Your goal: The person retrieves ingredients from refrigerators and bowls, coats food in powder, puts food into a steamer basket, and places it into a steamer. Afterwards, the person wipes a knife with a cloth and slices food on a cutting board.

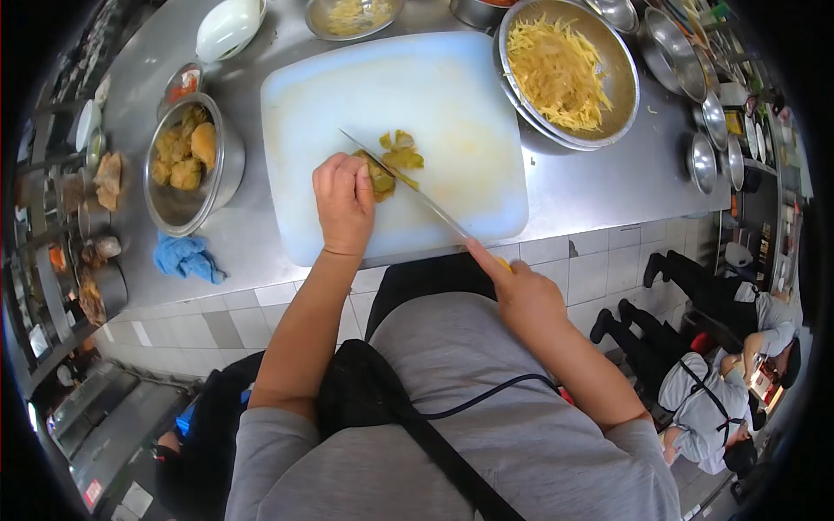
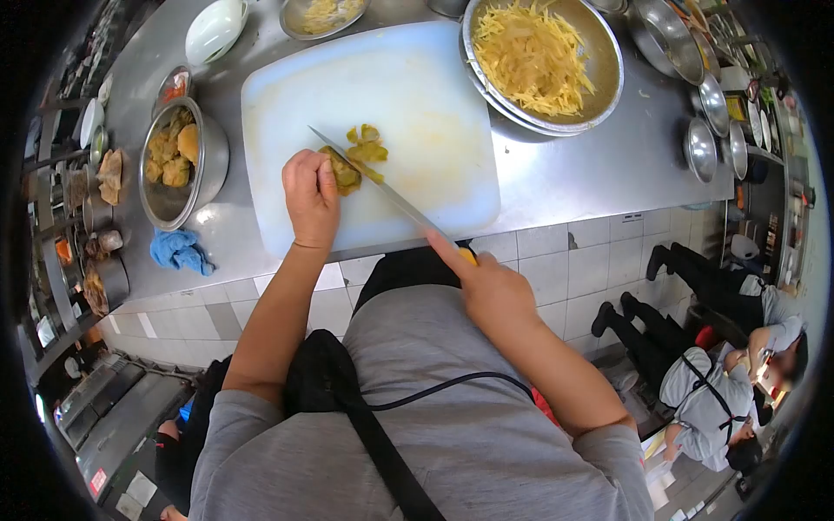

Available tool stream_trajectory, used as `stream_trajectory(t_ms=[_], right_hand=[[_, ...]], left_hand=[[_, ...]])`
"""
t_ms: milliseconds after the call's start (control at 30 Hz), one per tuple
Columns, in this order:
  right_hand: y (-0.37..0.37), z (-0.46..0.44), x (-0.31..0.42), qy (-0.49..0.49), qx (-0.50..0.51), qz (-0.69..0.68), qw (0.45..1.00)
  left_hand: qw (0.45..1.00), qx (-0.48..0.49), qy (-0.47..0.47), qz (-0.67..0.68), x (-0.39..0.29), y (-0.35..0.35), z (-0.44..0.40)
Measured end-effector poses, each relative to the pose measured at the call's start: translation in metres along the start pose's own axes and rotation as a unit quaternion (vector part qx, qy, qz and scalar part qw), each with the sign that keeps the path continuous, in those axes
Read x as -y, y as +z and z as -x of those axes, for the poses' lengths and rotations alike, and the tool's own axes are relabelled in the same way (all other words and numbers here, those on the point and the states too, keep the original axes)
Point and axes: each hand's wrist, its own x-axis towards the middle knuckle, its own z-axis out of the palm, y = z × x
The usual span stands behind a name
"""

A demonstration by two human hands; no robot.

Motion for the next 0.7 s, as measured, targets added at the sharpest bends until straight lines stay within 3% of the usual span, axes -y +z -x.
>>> stream_trajectory(t_ms=[367,700], right_hand=[[-0.054,0.077,0.012,0.020,0.029,0.032,0.999],[0.005,-0.036,0.024,-0.017,-0.072,-0.008,0.997]], left_hand=[[1.000,-0.001,0.006,0.000,0.004,0.002,0.002],[1.000,0.009,0.003,-0.002,0.004,0.000,0.001]])
